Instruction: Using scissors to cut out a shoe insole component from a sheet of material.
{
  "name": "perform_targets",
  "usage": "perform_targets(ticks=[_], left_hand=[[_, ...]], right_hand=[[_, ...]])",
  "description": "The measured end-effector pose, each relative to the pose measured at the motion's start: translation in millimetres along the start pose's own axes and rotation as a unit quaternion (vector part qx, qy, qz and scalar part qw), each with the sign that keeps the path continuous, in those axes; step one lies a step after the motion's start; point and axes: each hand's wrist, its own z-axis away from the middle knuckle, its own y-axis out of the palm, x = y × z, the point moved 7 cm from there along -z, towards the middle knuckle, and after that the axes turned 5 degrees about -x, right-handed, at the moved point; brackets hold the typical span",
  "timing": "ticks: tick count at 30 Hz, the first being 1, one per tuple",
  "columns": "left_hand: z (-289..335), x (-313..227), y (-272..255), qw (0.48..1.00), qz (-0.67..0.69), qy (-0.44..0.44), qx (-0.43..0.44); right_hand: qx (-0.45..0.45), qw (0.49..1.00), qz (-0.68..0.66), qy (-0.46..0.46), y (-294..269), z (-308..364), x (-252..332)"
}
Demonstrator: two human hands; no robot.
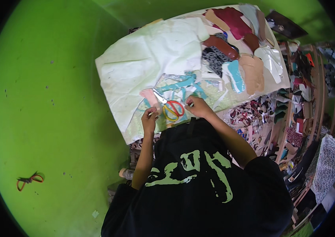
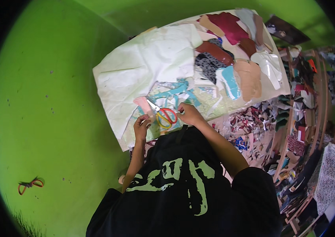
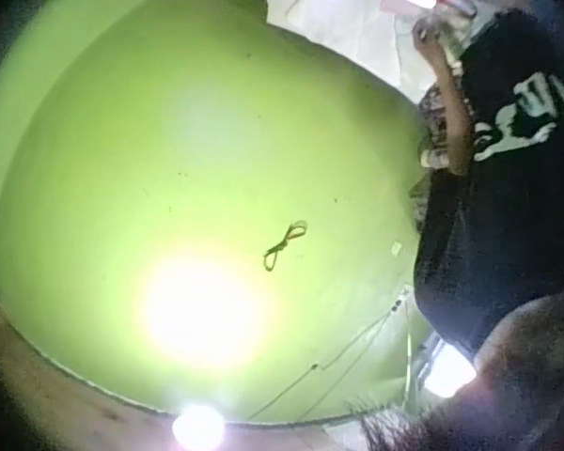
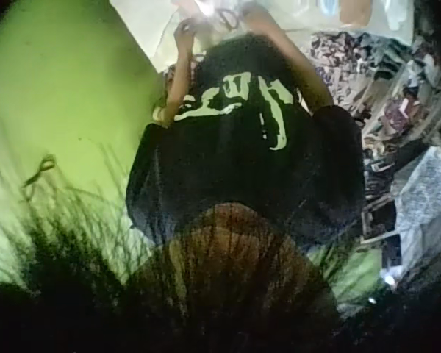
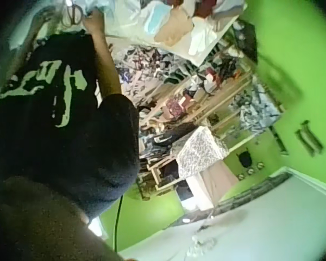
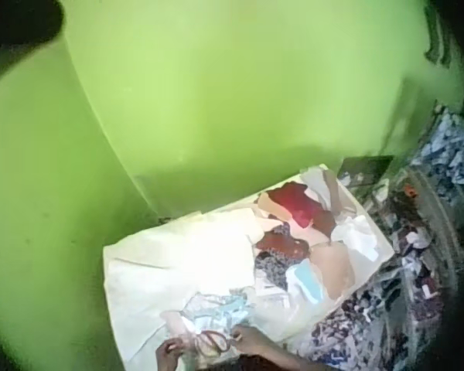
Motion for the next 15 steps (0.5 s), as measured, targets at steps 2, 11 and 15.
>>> perform_targets(ticks=[2, 11, 15], left_hand=[[0, 10, -46, 0.999, -0.014, -0.003, -0.053], [-15, 48, -233, 0.947, -0.016, 0.027, -0.321], [-19, 76, -256, 0.953, 0.123, -0.168, -0.221]], right_hand=[[0.048, 0.999, -0.009, -0.005, 44, -4, 22], [0.009, 0.943, 0.333, -0.005, 181, -14, 92], [-0.054, 0.936, 0.348, -0.001, 188, -17, 84]])
